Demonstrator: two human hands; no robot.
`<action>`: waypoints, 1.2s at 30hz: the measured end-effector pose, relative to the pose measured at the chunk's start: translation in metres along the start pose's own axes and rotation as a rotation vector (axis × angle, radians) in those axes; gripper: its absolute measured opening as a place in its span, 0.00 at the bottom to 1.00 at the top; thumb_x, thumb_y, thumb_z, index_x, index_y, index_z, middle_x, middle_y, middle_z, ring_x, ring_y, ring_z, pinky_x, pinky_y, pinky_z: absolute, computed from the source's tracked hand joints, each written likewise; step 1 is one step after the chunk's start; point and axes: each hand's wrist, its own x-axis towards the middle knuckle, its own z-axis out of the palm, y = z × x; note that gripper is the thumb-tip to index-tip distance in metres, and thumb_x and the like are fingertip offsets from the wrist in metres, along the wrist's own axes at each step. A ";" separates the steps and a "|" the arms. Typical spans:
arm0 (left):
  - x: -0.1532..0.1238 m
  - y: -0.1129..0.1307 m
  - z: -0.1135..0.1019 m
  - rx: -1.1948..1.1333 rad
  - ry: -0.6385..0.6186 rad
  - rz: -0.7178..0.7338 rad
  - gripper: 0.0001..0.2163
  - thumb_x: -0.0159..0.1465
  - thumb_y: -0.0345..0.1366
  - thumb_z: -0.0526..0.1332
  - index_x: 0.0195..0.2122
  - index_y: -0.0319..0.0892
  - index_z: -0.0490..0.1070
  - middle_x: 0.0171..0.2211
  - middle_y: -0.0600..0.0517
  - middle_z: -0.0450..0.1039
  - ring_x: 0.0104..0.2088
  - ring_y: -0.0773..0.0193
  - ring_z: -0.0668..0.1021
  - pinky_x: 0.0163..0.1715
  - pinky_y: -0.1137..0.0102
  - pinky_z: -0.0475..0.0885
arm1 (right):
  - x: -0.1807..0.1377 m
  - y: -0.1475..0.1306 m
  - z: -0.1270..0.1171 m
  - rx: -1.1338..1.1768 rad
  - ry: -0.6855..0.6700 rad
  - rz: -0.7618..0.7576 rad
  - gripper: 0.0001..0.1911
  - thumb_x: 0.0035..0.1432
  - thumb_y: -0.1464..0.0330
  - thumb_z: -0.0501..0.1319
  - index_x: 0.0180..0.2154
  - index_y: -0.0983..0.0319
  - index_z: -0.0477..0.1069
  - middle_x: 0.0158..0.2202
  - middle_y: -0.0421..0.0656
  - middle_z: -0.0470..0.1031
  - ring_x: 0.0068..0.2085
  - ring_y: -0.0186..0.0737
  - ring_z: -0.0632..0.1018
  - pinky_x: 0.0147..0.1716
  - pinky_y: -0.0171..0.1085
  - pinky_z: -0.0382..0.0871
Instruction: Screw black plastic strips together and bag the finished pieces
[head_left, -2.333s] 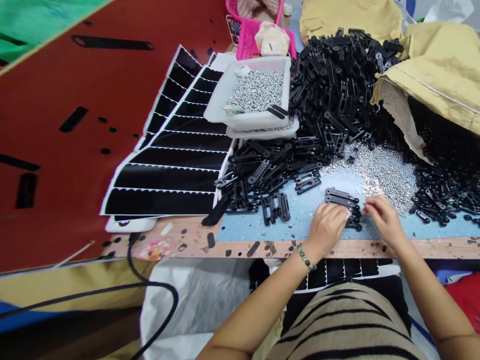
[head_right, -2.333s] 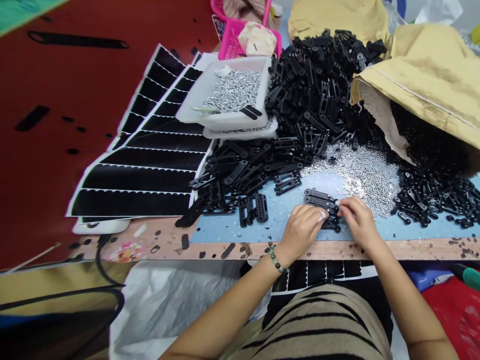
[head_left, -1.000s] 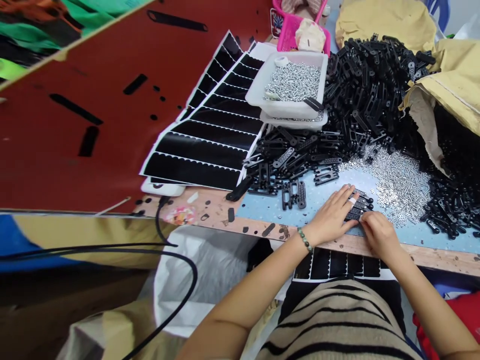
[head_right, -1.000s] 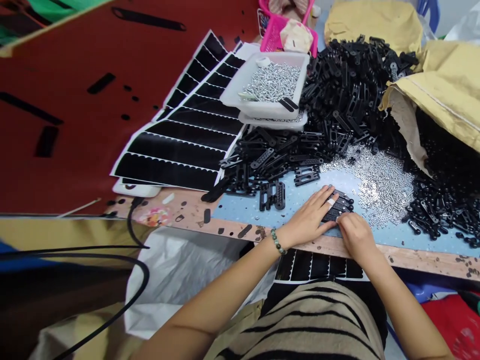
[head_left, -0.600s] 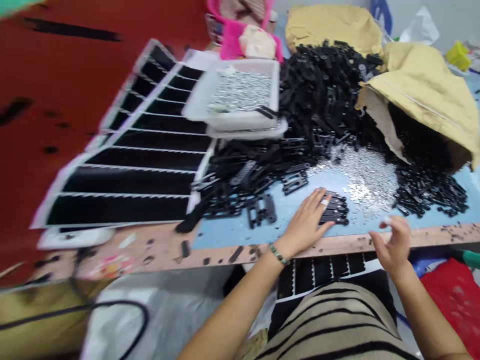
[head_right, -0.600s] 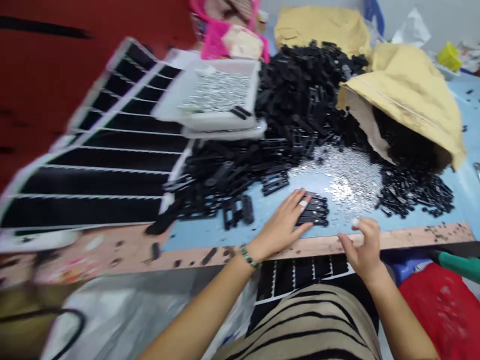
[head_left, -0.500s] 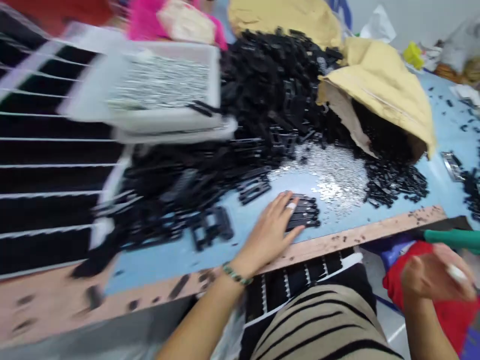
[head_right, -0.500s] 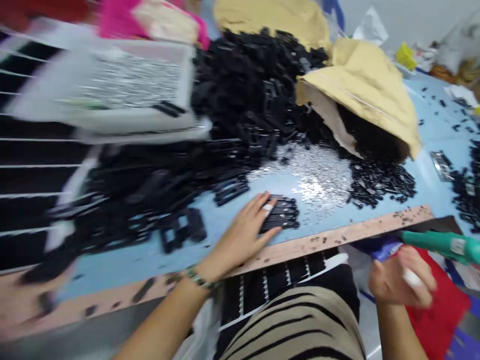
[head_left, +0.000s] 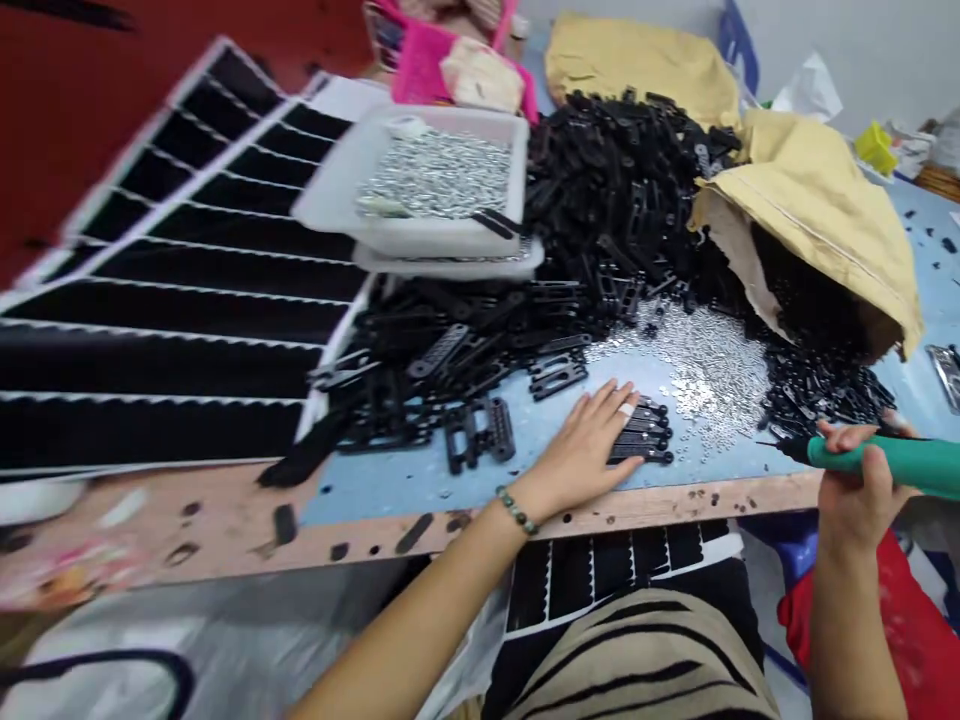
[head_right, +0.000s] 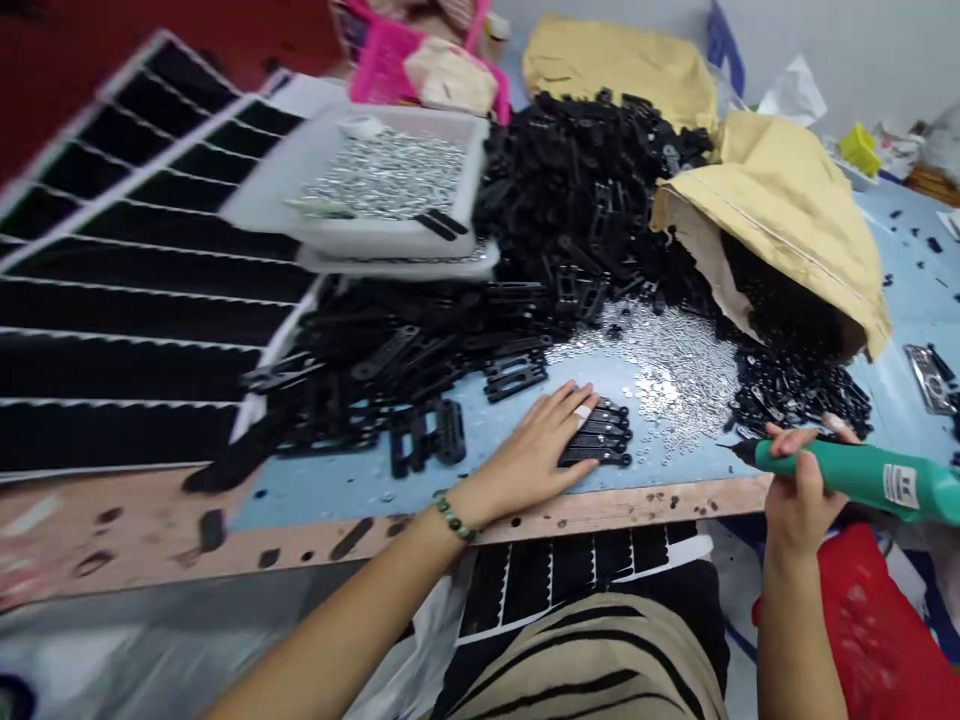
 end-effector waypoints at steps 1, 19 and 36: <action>-0.001 0.001 0.000 -0.007 -0.001 -0.004 0.34 0.62 0.45 0.59 0.66 0.42 0.48 0.67 0.43 0.47 0.67 0.46 0.49 0.64 0.49 0.49 | 0.001 0.003 0.020 0.046 -0.060 0.024 0.14 0.54 0.68 0.58 0.45 0.56 0.62 0.25 0.34 0.64 0.26 0.34 0.70 0.39 0.47 0.73; -0.008 0.010 -0.004 -0.066 -0.044 -0.054 0.34 0.62 0.47 0.59 0.65 0.42 0.47 0.67 0.44 0.47 0.67 0.51 0.48 0.65 0.51 0.46 | -0.017 0.033 0.135 0.415 -0.553 -0.009 0.06 0.58 0.68 0.58 0.39 0.58 0.64 0.18 0.30 0.64 0.17 0.31 0.67 0.24 0.36 0.69; -0.006 0.017 -0.007 -0.018 -0.093 -0.092 0.34 0.62 0.46 0.60 0.65 0.45 0.48 0.66 0.44 0.47 0.67 0.50 0.48 0.64 0.50 0.46 | -0.009 0.021 0.132 0.369 -0.585 -0.114 0.06 0.57 0.64 0.59 0.36 0.57 0.64 0.16 0.30 0.62 0.14 0.31 0.64 0.20 0.35 0.66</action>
